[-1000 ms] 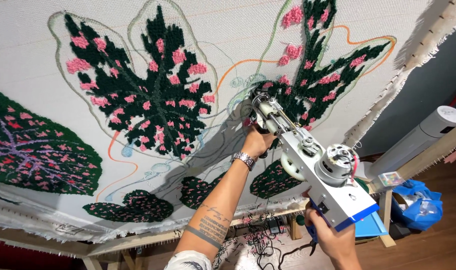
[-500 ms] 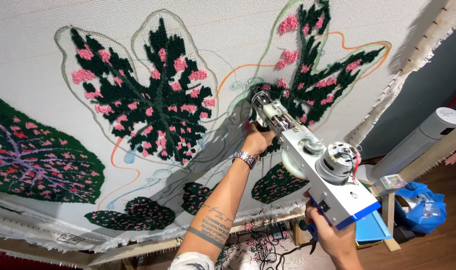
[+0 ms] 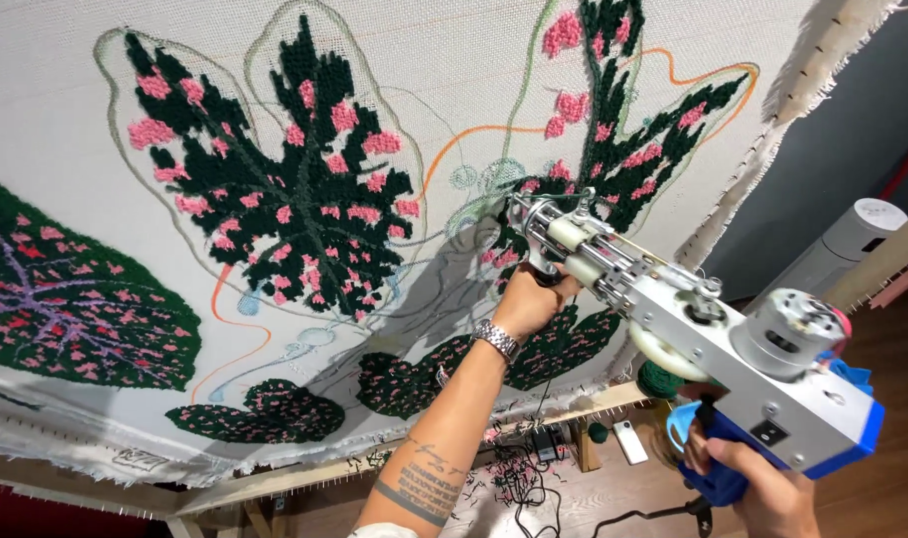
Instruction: Creating a patterned rug using a tufting gun on a large framed canvas.
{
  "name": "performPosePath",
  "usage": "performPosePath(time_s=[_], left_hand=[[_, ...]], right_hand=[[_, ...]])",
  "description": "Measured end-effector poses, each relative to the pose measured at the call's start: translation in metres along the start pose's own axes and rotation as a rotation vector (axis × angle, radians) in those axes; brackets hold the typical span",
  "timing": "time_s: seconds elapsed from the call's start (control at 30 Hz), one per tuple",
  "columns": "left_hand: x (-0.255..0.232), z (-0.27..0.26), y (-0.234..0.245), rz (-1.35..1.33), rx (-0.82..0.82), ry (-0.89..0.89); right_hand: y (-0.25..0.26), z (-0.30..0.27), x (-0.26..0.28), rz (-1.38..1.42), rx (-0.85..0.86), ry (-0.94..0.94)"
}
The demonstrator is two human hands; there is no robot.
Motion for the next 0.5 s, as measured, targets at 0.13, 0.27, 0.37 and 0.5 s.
performPosePath(time_s=[0.13,0.27,0.37,0.5], left_hand=[[-0.018,-0.016,-0.007,0.037,-0.009,-0.022],[-0.023,-0.025,-0.008,0.195,-0.037,-0.142],[0.002,-0.015,-0.007,0.183,-0.009,-0.034],[0.026,-0.009,-0.004,0.051,0.008,0.061]], right_hand=[[0.0,-0.009,0.009,-0.044,-0.06,-0.01],[-0.007,-0.008,0.014,-0.198,-0.175,-0.077],[-0.014,-0.006,0.013,-0.151,-0.081,-0.03],[-0.024,-0.005,0.01,-0.1,-0.04,-0.052]])
Point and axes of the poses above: each hand's wrist, its own z-axis towards the middle knuckle, its own y-axis out of the back of the hand, x = y × z, the point moved 2 cm from there along z, towards the middle knuckle, and after that the axes turned 14 degrees about y, right-handed, at the moved point
